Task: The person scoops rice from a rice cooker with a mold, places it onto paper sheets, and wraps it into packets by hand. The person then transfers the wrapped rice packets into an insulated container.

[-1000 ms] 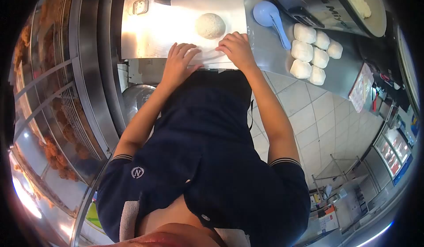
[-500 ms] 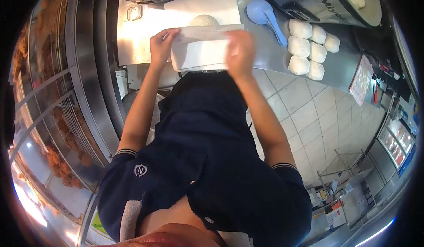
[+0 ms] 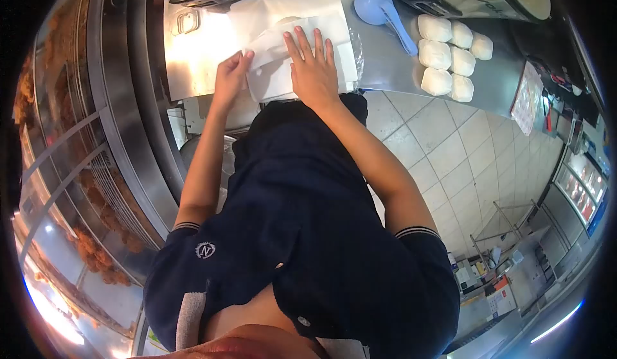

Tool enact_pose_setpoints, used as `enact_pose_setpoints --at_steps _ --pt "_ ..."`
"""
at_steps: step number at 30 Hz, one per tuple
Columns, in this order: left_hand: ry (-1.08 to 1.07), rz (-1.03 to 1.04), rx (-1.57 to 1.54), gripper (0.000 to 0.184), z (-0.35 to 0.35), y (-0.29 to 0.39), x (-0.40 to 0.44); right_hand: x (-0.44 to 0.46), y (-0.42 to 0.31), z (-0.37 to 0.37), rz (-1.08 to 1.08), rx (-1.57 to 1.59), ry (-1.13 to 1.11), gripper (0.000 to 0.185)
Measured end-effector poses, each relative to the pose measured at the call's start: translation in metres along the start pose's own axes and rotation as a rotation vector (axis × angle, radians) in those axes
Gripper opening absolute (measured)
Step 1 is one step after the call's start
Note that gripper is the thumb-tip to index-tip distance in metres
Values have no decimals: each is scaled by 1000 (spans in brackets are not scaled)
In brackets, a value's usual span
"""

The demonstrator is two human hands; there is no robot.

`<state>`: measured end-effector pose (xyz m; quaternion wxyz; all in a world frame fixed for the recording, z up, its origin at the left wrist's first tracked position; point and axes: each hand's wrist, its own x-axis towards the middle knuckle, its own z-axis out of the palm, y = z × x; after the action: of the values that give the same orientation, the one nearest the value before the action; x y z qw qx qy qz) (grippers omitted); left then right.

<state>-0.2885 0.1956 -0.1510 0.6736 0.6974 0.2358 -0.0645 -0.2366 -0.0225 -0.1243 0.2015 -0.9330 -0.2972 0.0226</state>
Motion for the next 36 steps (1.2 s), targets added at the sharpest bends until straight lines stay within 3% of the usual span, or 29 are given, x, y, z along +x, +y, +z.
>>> enact_pose_setpoints --at_steps 4,6,10,13,14,15,17,20,22,25,29,35,36 --pt "151 38 42 23 11 37 58 -1 1 4 -62 -61 16 73" --pt "214 155 -180 12 13 36 89 0 -2 7 -56 -61 15 73" --pt "-7 330 -420 19 23 68 83 1 -4 7 -41 -103 -16 74" --pt "-5 446 715 21 31 100 66 1 -5 6 -43 -85 -25 74" --pt "39 615 820 28 36 88 72 1 -6 6 -47 -85 -23 74" --pt "45 616 821 28 36 82 72 2 -7 6 -47 -92 -13 73" --pt "-146 843 1011 21 39 73 76 4 -4 6 -45 -107 6 71" --pt "-200 895 1028 19 38 70 50 3 0 1 -58 -109 21 60" --pt "-176 985 1035 20 35 65 40 10 12 -14 -128 60 166 47" --pt "-126 1038 1042 12 34 59 36 36 29 -27 -119 37 229 42" --pt "-143 1015 1037 17 22 35 29 24 64 -12 -156 167 59 47" --pt "-74 919 986 23 15 1 23 36 96 -3 -197 94 -40 46" --pt "-37 629 890 24 21 10 25 51 102 1 -147 88 -81 42"
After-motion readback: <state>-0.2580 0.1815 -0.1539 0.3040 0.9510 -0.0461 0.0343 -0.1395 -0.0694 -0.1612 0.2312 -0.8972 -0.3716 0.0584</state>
